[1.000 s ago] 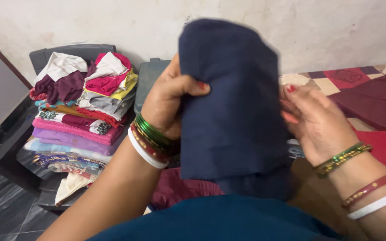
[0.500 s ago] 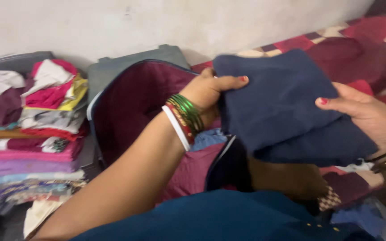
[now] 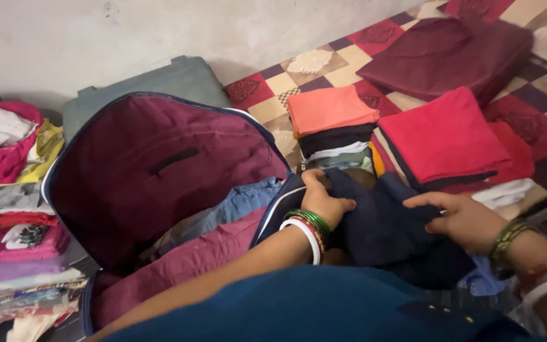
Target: The person folds different items of clothing and places them one by one into a blue bag before pulling the zipper to close it.
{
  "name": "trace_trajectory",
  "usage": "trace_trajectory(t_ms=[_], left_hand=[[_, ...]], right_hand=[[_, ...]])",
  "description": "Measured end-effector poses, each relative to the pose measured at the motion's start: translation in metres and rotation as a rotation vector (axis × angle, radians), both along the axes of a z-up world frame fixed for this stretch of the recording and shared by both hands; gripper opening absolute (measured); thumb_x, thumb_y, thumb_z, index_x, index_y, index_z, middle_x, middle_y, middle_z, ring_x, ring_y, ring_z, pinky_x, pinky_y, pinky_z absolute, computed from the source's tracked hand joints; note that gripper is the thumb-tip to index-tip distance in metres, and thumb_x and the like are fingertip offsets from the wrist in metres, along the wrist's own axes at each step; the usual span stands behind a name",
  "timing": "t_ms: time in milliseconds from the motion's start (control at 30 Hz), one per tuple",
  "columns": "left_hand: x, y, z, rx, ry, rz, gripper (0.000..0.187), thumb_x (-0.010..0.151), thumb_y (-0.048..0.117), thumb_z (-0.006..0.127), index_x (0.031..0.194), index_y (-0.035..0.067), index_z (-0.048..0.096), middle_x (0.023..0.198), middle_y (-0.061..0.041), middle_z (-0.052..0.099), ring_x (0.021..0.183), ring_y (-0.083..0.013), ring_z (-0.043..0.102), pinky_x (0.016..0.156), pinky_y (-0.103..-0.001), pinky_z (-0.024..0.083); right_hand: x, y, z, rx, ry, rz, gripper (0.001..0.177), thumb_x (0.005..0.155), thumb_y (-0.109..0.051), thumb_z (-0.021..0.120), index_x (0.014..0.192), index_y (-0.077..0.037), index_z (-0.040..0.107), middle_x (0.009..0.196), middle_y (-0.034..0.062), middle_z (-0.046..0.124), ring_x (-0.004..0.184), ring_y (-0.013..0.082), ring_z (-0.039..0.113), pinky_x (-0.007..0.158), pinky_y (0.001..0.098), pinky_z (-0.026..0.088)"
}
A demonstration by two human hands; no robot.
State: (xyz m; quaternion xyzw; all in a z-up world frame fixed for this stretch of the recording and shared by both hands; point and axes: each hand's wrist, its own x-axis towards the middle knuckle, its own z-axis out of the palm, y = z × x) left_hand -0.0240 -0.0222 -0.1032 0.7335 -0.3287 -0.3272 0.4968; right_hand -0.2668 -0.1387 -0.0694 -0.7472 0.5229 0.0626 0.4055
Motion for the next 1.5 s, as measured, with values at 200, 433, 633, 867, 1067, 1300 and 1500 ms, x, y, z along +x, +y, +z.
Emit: trace_trajectory(t_ms=[200,433,633,867,1067,1300,1500], left_hand=[[-0.002,-0.005,0.001,-0.13,-0.298,0.001,0.08,0.075,0.003,0.08,0.14,0.006,0.034,0.142,-0.029,0.049,0.123,-0.0471,0.057,0.103,-0.046,0.048],[0.003,-0.02,-0.045,0.091,-0.572,-0.124,0.099,0.073,-0.01,0.068,0.155,0.007,0.016,0.162,-0.024,0.018,0.145,-0.0487,0.027,0.115,-0.048,0.032],[0.021,-0.022,-0.063,0.26,-0.43,-0.193,0.1,0.071,-0.012,0.064,0.157,0.012,0.018,0.165,-0.018,0.016,0.147,-0.0423,0.027,0.118,-0.044,0.032],[0.02,0.001,0.008,-0.291,-0.716,-0.297,0.08,0.071,-0.009,0.065,0.147,0.003,0.04,0.154,-0.024,0.038,0.139,-0.0439,0.042,0.114,-0.045,0.039],[0.074,0.028,0.071,-0.417,-0.608,-0.029,0.023,0.088,0.006,0.069,0.11,0.009,0.067,0.1,-0.015,0.071,0.091,-0.032,0.072,0.078,-0.039,0.058],[0.251,0.098,-0.028,0.17,-0.698,0.214,0.021,0.088,0.024,0.065,0.101,0.009,0.073,0.1,-0.022,0.073,0.098,-0.0419,0.069,0.086,-0.049,0.055],[0.296,0.146,-0.125,0.757,-0.452,-0.082,0.071,0.083,0.051,0.071,0.139,0.011,0.056,0.14,-0.021,0.057,0.131,-0.0355,0.055,0.111,-0.041,0.045]], right_hand=[[0.014,-0.021,-0.057,-0.332,-0.348,0.27,0.053,0.074,-0.002,0.078,0.122,-0.024,0.072,0.138,0.0099,0.056,0.124,0.0224,0.06,0.103,0.0341,0.047],[0.023,-0.042,-0.132,-0.331,-0.182,0.422,0.073,0.069,0.007,0.075,0.135,-0.022,0.061,0.156,0.0061,0.037,0.143,0.0266,0.042,0.111,0.0331,0.042],[0.029,-0.06,-0.141,-0.057,-0.046,0.218,0.043,0.082,-0.003,0.077,0.121,-0.02,0.073,0.118,0.0117,0.069,0.104,0.0274,0.073,0.092,0.0347,0.061],[0.054,-0.053,-0.114,-0.217,0.144,0.232,0.038,0.082,-0.031,0.08,0.117,-0.018,0.074,0.115,0.0092,0.076,0.111,0.0257,0.072,0.098,0.0361,0.056],[0.1,-0.028,-0.056,-0.385,0.187,0.331,0.05,0.08,-0.042,0.08,0.119,-0.012,0.072,0.12,0.0151,0.071,0.114,0.0305,0.068,0.1,0.039,0.054],[0.17,0.026,0.014,-0.397,-0.249,0.249,0.047,0.086,-0.043,0.071,0.116,-0.006,0.071,0.113,0.0157,0.075,0.107,0.0283,0.073,0.095,0.0378,0.054],[0.207,0.087,0.061,-0.356,-0.593,0.301,0.054,0.089,-0.037,0.067,0.131,-0.004,0.058,0.125,0.0155,0.068,0.114,0.0252,0.068,0.093,0.0372,0.053]])
